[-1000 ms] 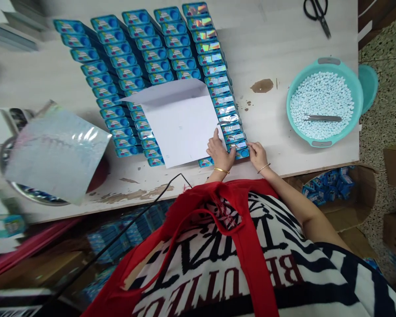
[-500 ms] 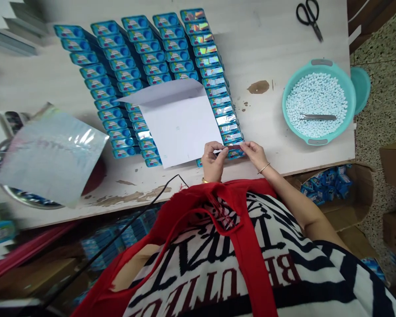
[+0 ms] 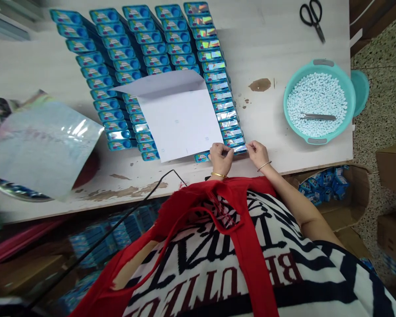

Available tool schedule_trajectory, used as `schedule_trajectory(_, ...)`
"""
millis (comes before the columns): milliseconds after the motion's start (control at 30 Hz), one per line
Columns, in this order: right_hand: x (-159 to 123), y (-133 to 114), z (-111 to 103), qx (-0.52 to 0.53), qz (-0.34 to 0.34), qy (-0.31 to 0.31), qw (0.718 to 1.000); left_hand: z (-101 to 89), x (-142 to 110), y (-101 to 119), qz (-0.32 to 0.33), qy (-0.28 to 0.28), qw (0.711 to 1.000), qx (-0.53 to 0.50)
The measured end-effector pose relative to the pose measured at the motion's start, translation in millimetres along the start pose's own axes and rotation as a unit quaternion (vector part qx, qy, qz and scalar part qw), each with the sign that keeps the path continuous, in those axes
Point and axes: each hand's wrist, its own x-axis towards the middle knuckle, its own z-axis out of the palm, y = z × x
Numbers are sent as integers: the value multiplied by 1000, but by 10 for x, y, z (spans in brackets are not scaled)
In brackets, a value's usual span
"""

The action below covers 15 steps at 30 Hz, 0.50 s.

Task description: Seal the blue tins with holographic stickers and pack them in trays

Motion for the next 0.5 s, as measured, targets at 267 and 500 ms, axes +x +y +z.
schedule_trajectory(267, 77, 227, 38, -84, -33, -17, 996, 90, -8, 35, -6, -44, 994, 103)
schedule_trajectory(500, -92, 435, 114, -46, -16, 25, 999, 128, 49, -107, -21, 10, 999, 43)
